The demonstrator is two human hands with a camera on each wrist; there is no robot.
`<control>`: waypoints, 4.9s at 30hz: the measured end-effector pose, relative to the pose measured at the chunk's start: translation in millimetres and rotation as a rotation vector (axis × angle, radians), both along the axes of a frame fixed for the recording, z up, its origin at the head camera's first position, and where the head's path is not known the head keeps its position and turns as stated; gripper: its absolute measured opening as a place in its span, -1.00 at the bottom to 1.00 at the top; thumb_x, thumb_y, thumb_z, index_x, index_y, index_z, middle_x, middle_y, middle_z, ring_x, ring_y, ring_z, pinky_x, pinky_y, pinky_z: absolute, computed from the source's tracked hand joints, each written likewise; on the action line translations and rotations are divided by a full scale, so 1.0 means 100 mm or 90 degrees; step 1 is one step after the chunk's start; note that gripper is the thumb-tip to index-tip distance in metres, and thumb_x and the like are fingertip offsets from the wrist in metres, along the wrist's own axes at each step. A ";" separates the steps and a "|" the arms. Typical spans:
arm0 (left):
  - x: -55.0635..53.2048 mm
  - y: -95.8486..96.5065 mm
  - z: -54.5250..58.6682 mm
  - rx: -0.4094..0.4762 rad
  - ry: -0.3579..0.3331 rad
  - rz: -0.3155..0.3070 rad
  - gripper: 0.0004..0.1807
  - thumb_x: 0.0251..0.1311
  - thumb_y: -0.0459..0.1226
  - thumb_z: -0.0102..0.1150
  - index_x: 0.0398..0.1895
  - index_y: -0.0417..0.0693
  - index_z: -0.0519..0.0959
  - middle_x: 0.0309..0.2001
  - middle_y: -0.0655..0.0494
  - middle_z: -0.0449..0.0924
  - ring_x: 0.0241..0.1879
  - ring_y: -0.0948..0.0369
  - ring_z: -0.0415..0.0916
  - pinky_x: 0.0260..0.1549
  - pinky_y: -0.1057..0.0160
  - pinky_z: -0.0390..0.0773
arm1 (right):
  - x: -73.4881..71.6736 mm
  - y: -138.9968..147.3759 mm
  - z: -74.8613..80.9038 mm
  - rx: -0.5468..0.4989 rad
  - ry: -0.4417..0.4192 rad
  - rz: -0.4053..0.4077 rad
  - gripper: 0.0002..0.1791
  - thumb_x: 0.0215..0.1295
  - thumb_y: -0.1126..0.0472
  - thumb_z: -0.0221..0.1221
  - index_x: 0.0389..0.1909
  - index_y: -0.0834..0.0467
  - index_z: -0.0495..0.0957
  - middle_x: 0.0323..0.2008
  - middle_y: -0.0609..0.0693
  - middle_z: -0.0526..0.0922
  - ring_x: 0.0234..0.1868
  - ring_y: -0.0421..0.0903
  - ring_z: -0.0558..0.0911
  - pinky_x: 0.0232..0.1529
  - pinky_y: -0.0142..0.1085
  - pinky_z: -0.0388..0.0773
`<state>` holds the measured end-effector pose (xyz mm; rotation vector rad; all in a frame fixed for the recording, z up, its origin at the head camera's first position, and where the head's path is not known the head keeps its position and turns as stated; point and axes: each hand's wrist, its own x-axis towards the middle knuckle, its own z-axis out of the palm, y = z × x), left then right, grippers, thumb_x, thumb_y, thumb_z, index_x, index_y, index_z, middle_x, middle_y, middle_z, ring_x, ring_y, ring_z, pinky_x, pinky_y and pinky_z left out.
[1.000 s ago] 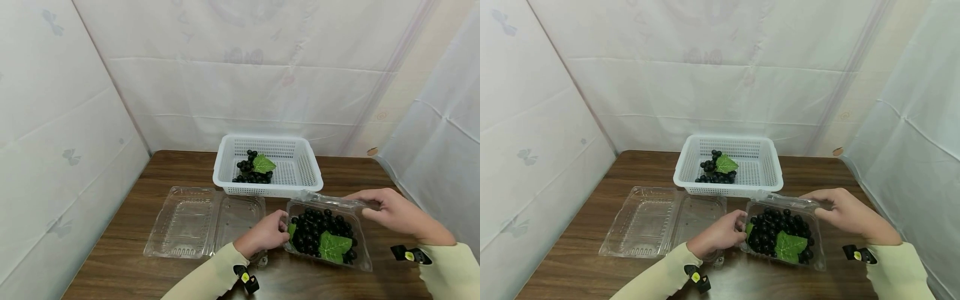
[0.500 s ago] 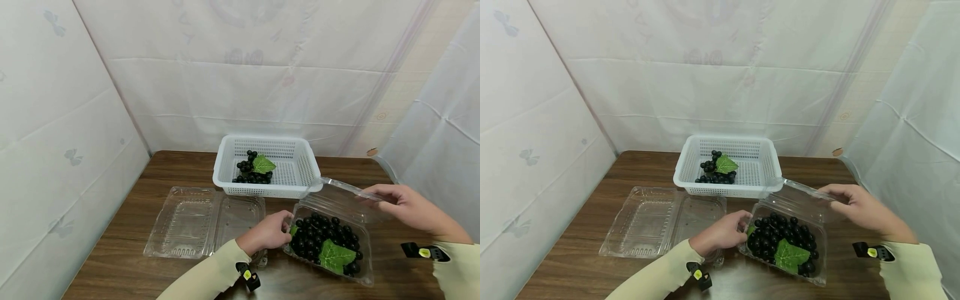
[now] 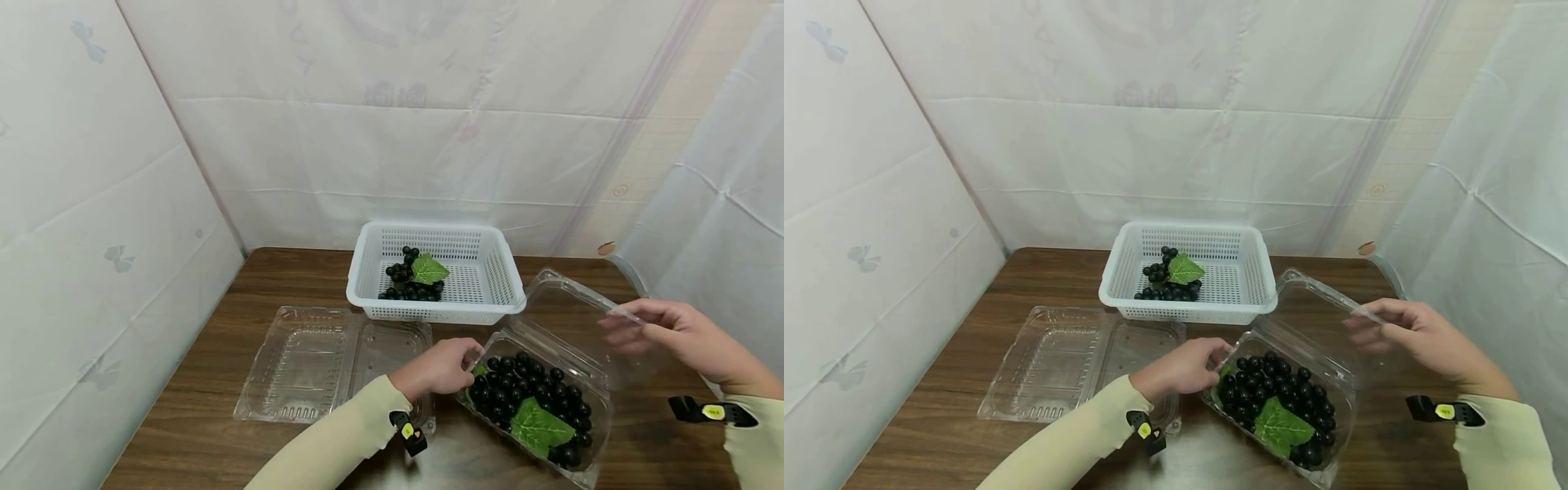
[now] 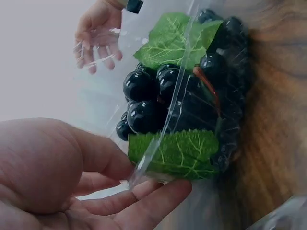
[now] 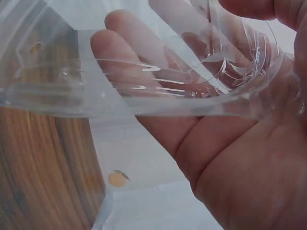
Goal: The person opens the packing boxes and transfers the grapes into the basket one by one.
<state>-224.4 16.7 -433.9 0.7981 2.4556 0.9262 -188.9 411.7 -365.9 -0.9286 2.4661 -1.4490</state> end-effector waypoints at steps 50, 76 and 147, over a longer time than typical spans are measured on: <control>-0.54 -0.13 0.14 -0.042 0.012 -0.056 -0.58 0.52 -0.40 -0.07 0.37 -0.05 0.50 0.16 0.01 0.65 -0.21 0.28 0.56 -0.25 0.28 0.47 | 0.14 0.26 -0.46 -0.192 -0.302 0.054 -0.36 0.61 0.50 -0.41 0.37 -0.06 0.45 0.06 0.07 0.74 -0.08 0.07 0.78 -0.10 0.03 0.74; 0.37 -0.41 0.02 0.146 -0.219 0.141 -0.31 0.34 -0.22 0.33 0.39 -0.37 0.26 -0.29 -0.02 0.75 -0.32 0.00 0.77 0.10 -0.06 0.63 | 0.26 0.15 -0.47 -0.158 -0.276 -0.096 -0.47 0.67 0.38 -0.28 0.22 -0.18 0.56 -0.01 -0.09 0.77 -0.18 0.06 0.80 -0.23 0.08 0.73; -0.08 -0.30 -0.05 0.106 -0.138 0.183 -0.22 0.33 -0.36 0.27 0.55 -0.23 0.15 -0.06 -0.04 0.62 -0.35 0.16 0.69 -0.30 0.13 0.61 | 0.16 -0.14 -0.93 0.311 -0.244 -0.308 -0.23 0.35 0.07 0.35 0.19 0.67 0.33 -0.50 -0.04 0.51 -0.55 -0.18 0.46 -0.52 -0.30 0.47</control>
